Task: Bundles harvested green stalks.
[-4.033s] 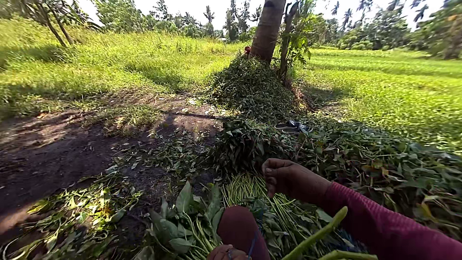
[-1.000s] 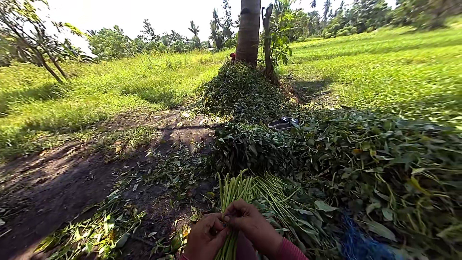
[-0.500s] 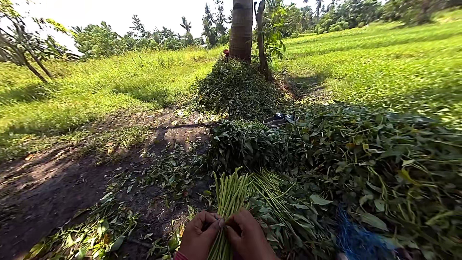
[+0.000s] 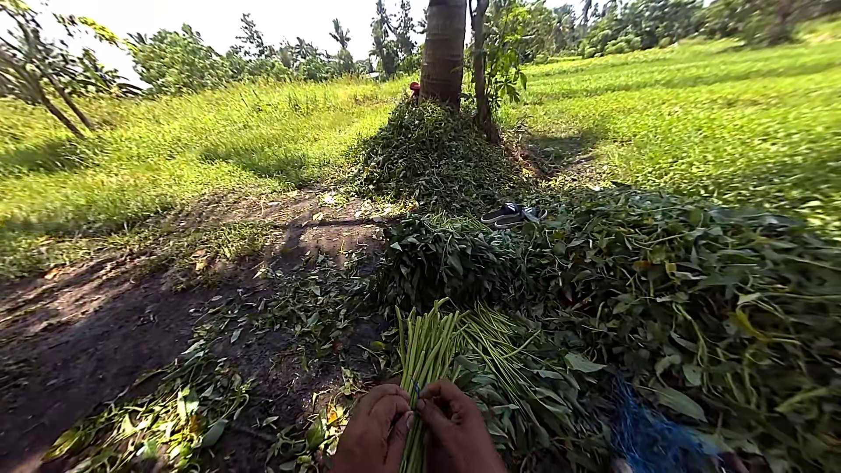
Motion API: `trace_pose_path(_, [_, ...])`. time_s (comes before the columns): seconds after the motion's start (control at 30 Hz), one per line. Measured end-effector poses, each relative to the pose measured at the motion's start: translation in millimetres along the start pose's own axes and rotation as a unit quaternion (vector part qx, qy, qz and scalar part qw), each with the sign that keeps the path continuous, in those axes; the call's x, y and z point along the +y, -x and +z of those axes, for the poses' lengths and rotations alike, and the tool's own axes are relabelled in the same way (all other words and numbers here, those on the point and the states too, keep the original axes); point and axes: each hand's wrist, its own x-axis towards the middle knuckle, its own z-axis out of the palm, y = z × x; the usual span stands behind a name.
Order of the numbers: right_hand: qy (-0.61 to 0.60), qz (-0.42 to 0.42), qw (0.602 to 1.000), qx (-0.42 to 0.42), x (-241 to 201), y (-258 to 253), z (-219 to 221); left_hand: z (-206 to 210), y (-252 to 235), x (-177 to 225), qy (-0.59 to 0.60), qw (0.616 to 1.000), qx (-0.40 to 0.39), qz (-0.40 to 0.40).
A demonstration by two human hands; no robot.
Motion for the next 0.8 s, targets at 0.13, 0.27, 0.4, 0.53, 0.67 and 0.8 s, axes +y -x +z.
trace_pose_path(0.13, [0.134,-0.076,0.988,0.026,5,-7,4,0,1,6,-0.009,1.000,-0.006,-0.007])
trace_pose_path(0.27, [0.227,-0.220,0.948,0.019,16,-12,2,-1,-1,4,0.023,0.999,0.004,-0.032])
trace_pose_path(0.4, [0.228,-0.288,0.930,0.015,25,-14,0,0,-4,4,0.022,0.999,0.006,-0.027])
trace_pose_path(0.53, [0.175,-0.286,0.942,0.017,32,-13,-1,0,-5,6,0.045,0.999,-0.007,-0.027])
trace_pose_path(0.67, [0.082,-0.163,0.983,-0.027,30,-15,-8,-10,-6,-1,0.130,0.989,-0.064,-0.032])
trace_pose_path(0.8, [0.073,-0.106,0.988,-0.084,19,-18,-15,-20,-10,-5,0.001,0.991,-0.125,-0.054])
